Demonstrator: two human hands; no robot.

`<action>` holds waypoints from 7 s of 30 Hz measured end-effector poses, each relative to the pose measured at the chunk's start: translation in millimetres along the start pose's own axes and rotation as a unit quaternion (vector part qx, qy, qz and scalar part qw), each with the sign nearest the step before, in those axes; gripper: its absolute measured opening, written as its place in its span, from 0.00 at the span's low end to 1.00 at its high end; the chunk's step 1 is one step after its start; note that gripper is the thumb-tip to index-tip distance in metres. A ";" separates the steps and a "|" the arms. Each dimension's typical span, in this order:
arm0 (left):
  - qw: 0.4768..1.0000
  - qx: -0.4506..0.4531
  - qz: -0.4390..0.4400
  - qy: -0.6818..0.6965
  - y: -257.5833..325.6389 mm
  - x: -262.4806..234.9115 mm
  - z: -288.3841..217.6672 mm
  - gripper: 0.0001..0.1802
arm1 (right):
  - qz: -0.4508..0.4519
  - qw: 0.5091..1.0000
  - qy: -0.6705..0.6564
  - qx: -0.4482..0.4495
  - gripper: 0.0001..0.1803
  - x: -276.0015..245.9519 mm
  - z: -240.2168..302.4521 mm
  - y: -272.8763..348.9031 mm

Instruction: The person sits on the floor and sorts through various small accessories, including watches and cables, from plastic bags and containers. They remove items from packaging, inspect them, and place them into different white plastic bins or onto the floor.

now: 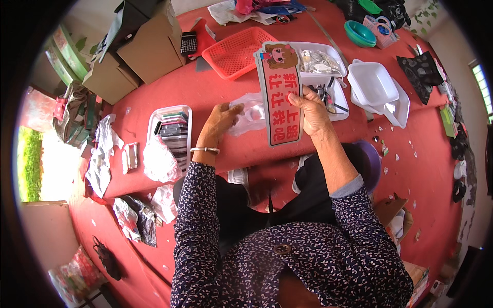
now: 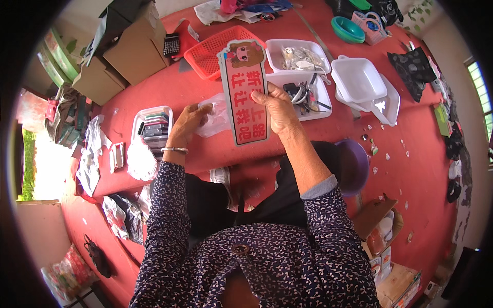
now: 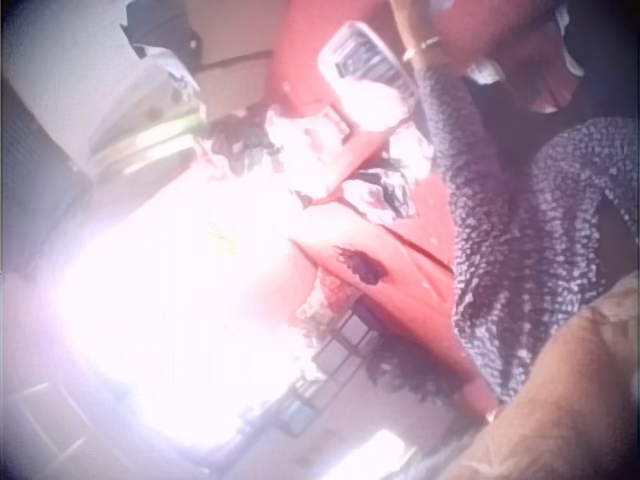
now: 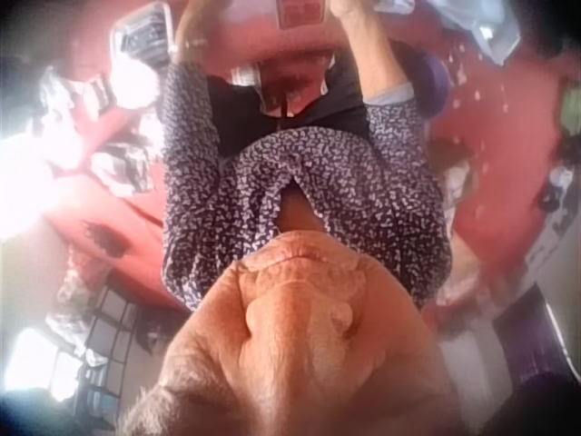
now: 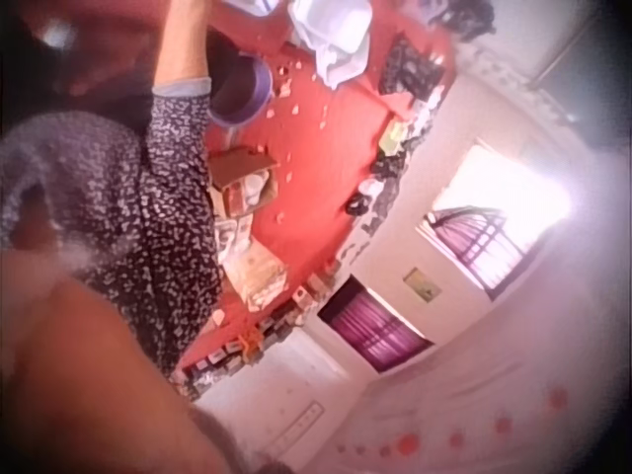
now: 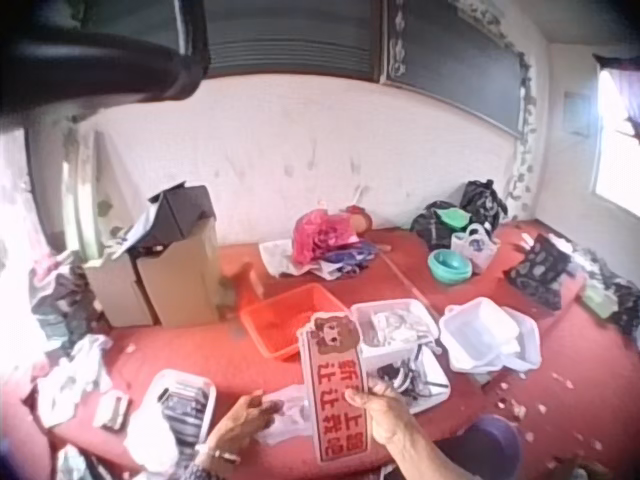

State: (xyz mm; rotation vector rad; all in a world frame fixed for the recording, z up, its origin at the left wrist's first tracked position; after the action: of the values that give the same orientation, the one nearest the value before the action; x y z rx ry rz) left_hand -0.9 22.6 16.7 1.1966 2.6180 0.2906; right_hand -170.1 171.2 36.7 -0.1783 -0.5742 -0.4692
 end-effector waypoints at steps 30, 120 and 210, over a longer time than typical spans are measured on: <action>0.839 -0.183 0.158 0.488 11.0 21.6 4.3 0.24 | -0.020 0.990 0.066 -0.121 0.10 16.5 0.6 -22.0; 0.996 0.056 0.069 -0.005 89.6 22.3 -148.1 0.11 | 0.115 0.913 0.342 -0.191 0.16 30.1 -51.1 -3.4; 0.893 0.149 -0.255 -0.339 -15.2 -33.0 27.2 0.15 | 0.400 0.750 0.526 0.023 0.07 18.4 -70.4 6.2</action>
State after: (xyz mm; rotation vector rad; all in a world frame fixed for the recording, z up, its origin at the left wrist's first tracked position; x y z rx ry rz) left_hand 17.5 -10.2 -8.7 0.4858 2.2458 -0.5511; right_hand -119.8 149.4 -11.6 -0.0728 0.6281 0.3274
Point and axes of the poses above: each hand's wrist, its own y-axis away from the middle knuckle, its own x-axis out of the palm, z = x × y, the point moved 1 cm from there along -y, towards the middle knuckle, and after that the axes turned 3 degrees about y, right-handed, at the moved point
